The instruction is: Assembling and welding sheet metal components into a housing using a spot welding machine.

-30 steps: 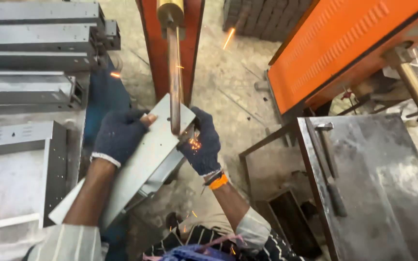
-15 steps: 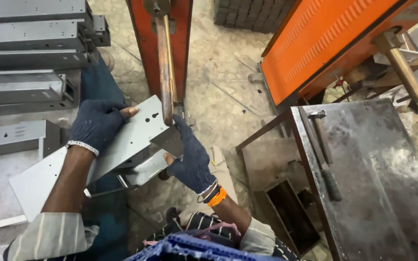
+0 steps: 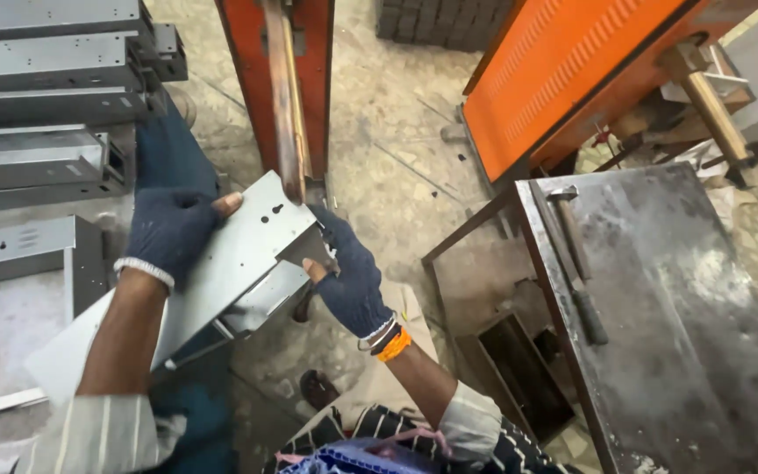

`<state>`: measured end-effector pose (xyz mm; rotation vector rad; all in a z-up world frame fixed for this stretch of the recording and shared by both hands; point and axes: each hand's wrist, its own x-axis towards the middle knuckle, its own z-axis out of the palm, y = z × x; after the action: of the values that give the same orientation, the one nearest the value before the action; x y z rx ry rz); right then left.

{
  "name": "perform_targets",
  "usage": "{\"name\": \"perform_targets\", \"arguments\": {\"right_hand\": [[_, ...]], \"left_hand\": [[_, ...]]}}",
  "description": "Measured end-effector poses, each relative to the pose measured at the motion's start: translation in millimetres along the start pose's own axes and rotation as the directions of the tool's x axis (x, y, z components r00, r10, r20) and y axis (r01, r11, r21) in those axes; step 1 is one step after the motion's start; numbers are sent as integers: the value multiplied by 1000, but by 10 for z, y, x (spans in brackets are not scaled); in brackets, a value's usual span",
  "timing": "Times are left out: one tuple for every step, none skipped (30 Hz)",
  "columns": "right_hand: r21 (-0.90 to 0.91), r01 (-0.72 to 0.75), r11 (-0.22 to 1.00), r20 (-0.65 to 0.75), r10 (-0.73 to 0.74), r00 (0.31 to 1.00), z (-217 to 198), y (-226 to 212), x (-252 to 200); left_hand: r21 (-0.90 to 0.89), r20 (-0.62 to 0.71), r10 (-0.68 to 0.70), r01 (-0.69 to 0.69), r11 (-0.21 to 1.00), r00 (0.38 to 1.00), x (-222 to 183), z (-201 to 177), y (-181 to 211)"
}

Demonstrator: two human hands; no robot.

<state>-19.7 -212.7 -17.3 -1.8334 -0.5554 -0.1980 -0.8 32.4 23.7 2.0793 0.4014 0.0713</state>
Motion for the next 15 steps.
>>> {"name": "perform_targets", "arguments": {"right_hand": [[0,2,1000,-2,-2,1000,9,-21,3],[40,18,999,-36,-16,999,18,-42,-1],[81,24,996,-66,-19,998,25,-75,-67],[81,16,997,-63,-11,998,27,-83,-118],[98,-60,993,-104,70,992,29,-82,-124],[119,-135,984,-141,151,978,30,-82,-126],[120,-125,985,-138,141,980,24,-27,-152],[68,-60,996,-181,72,981,17,28,-180],[19,-15,1000,-220,18,975,30,54,-291],[26,-22,999,-216,27,976,35,93,-386],[-128,8,992,-248,-39,968,8,162,-406],[-279,32,960,-270,-110,957,-21,233,-418],[-282,38,959,-269,-118,956,-58,364,-464],[-379,53,924,-254,-159,954,-94,495,-510],[-470,61,880,-234,-191,953,-115,610,-601]], "left_hand": [[1,0,3,-3,1000,1000,-48,-7,20],[44,-29,-13,14,999,999,-102,-11,37],[87,-54,-37,41,995,998,-212,-4,27],[88,-49,-44,48,995,998,-331,6,82],[55,-75,-44,48,997,996,-421,6,152],[22,-100,-45,48,999,994,-508,6,226],[19,-110,-42,45,999,993,-531,35,180],[-8,-134,-3,2,1000,991,-555,65,134],[-26,-147,23,-27,999,989,-644,84,62],[-21,-146,15,-18,1000,989,-731,107,34],[8,-156,-34,36,999,987,-748,156,36],[37,-167,-83,90,995,983,-759,204,41],[32,-170,-79,86,996,982,-774,277,16],[21,-174,-75,79,997,982,-788,348,-11],[14,-173,-76,80,997,982,-837,411,-57]]}}
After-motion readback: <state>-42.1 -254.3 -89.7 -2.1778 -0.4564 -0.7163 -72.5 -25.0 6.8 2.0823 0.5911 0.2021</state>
